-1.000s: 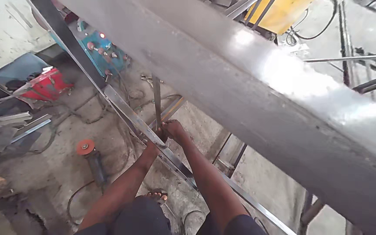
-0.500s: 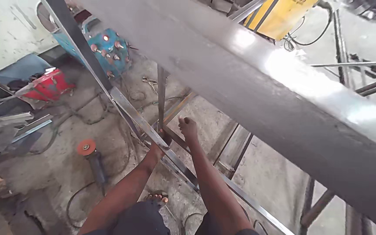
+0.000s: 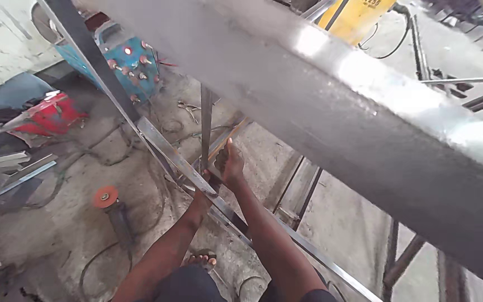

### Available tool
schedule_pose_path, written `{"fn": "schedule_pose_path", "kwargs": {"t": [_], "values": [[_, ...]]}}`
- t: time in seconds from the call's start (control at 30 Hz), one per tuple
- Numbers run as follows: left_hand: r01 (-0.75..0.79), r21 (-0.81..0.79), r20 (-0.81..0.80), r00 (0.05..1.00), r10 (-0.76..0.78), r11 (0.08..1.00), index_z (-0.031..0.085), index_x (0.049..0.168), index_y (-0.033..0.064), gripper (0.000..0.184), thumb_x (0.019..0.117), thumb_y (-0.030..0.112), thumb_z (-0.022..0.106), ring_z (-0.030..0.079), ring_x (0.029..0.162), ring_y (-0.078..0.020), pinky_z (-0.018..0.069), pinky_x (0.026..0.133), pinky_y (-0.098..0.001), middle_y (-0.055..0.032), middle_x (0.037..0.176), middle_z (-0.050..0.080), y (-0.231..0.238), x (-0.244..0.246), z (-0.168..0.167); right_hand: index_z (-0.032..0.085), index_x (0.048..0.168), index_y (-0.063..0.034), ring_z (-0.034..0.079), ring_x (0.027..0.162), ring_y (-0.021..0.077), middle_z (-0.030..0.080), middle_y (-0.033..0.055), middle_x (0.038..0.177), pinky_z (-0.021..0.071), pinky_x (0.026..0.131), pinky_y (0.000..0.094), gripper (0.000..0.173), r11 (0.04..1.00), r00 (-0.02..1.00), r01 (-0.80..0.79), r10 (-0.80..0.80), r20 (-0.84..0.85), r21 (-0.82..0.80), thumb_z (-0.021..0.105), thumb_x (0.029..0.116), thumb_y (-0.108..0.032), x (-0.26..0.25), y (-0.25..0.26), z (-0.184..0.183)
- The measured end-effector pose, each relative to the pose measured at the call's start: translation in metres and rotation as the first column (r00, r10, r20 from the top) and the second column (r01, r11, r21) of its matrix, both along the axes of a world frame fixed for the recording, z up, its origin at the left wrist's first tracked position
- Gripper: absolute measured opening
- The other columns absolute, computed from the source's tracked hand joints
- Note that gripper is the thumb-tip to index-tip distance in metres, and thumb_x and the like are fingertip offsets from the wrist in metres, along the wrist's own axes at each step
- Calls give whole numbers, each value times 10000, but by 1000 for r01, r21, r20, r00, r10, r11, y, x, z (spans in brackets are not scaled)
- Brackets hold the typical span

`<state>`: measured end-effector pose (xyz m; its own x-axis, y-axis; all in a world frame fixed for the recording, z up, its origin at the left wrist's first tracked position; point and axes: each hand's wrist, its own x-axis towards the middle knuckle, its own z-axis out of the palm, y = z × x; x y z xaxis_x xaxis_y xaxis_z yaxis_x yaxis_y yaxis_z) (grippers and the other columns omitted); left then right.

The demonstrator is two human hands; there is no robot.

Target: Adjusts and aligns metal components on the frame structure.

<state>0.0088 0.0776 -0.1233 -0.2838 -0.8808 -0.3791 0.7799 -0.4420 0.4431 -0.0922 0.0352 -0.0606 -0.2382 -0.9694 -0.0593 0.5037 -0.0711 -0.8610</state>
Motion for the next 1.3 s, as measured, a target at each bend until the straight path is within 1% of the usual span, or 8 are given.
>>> {"fn": "schedule_pose_path", "kwargs": {"t": [0.43, 0.57, 0.67, 0.83, 0.9, 1.03, 1.2, 1.3], "values": [[-27, 176, 107, 994, 8, 984, 582, 947, 60, 361, 1127, 259, 340, 607, 586, -129, 548, 554, -254, -53, 708, 612, -5, -6, 18, 435, 628, -173, 318, 383, 84, 315, -49, 478, 326, 395, 274, 535, 998, 990, -56, 56, -133, 3, 432, 1059, -490, -7, 1, -30], [13, 72, -10, 1000, -12, 997, 575, 1068, 50, 341, 1131, 273, 325, 670, 762, -175, 588, 712, -319, -82, 855, 662, -8, -4, -8, 607, 854, -62, 527, 582, 257, 526, 95, 661, 442, 551, 473, 453, 937, 581, 173, 152, -800, 304, 496, 1066, -446, -27, 8, -13], [-15, 136, -59, 998, 23, 991, 562, 1138, 55, 318, 1116, 283, 341, 665, 847, -205, 582, 803, -384, -101, 935, 659, -13, -10, -22, 648, 1166, -68, 686, 920, 310, 703, 149, 993, 550, 816, 564, 440, 802, 457, 58, 508, -730, 594, 553, 1036, -477, -31, 4, -23], [45, 190, 144, 987, -73, 981, 547, 1293, 66, 358, 1125, 307, 342, 659, 936, -188, 575, 828, -367, -107, 1080, 667, -10, 2, 3, 676, 1159, -48, 679, 947, 324, 700, 179, 1025, 539, 849, 568, 395, 762, 390, -134, 629, -673, 634, 566, 1044, -409, -27, -4, -35], [129, 136, 489, 854, -180, 982, 571, 1279, 32, 318, 1119, 253, 405, 656, 915, -188, 574, 799, -359, -118, 1070, 668, -16, 19, 13, 643, 1204, -44, 676, 978, 345, 696, 190, 1050, 534, 870, 588, 442, 743, 322, -144, 660, -679, 654, 641, 1000, -436, -29, 3, -33], [312, -164, 976, 186, 109, 936, 701, 1202, 52, 326, 972, 282, 719, 707, 1010, -285, 564, 935, -521, -163, 1104, 729, -55, 68, -7, 502, 1290, -81, 720, 737, 217, 702, 115, 957, 612, 661, 405, 388, 621, 283, -229, 779, -559, 750, 629, 1022, -331, -34, 5, -32], [758, -232, 972, 156, 175, 610, 558, 1439, 147, 569, 936, 324, 758, 663, 1172, -203, 533, 1038, -453, -91, 1346, 658, -78, 83, 6, 462, 1354, -103, 721, 694, 201, 727, 108, 970, 611, 626, 365, 370, 593, 378, -310, 794, -476, 743, 594, 1028, -219, -36, 7, -27], [817, -143, 989, 93, 117, 559, 562, 1430, 125, 617, 912, 375, 785, 677, 1138, -227, 537, 1024, -476, -112, 1300, 678, -92, 75, -17, 504, 1332, -97, 630, 623, 166, 650, 83, 872, 548, 577, 330, 426, 608, 374, -360, 789, -488, 708, 524, 1071, -433, -39, 9, -33]]}}
